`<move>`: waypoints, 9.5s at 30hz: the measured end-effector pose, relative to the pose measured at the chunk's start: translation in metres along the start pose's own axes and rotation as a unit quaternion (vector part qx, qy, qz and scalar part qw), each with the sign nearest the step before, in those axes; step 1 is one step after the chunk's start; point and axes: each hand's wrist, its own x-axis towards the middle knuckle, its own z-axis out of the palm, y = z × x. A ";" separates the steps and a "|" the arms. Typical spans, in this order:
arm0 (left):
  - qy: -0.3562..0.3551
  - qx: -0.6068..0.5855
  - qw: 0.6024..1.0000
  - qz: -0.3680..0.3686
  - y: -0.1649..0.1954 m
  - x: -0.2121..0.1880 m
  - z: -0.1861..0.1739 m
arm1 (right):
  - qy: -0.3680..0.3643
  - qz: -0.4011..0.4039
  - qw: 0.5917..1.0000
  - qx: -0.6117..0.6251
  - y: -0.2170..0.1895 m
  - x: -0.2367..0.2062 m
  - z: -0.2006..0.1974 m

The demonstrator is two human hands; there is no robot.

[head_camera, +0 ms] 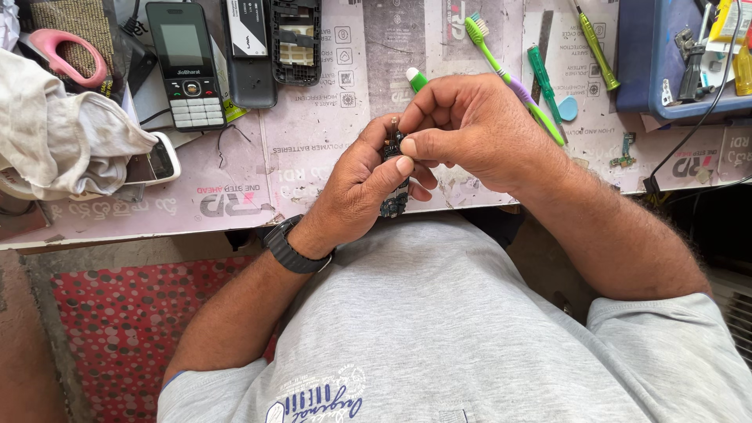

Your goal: The person holds a small electronic module with a camera lens and circuit board, then uses a green utility knife to scrape and pry at the lens housing. They rotate the module to inspect different sides and continue scraping around the lens area.

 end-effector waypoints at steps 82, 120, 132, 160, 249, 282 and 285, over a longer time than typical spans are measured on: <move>0.006 -0.090 0.996 0.000 -0.004 -0.002 -0.004 | 0.014 -0.007 0.981 -0.196 -0.026 -0.003 0.021; 0.007 -0.003 1.000 -0.018 0.006 -0.009 -0.007 | 0.048 -0.386 0.822 -0.416 0.005 -0.026 0.020; -0.003 -0.051 0.998 -0.023 0.005 -0.012 -0.005 | 0.041 -0.377 0.823 -0.424 0.001 -0.031 0.020; 0.028 0.027 0.999 -0.024 0.026 0.010 -0.004 | 0.110 -0.431 0.785 -0.431 0.002 -0.020 0.019; -0.015 -0.107 0.994 -0.010 0.025 0.017 -0.019 | 0.163 -0.427 0.784 -0.421 0.007 -0.013 0.028; -0.022 -0.155 0.988 -0.003 0.024 0.016 -0.020 | 0.184 -0.422 0.764 -0.453 0.001 -0.019 0.032; -0.023 -0.169 0.985 0.011 0.026 0.016 -0.020 | 0.238 -0.424 0.760 -0.431 0.006 -0.020 0.034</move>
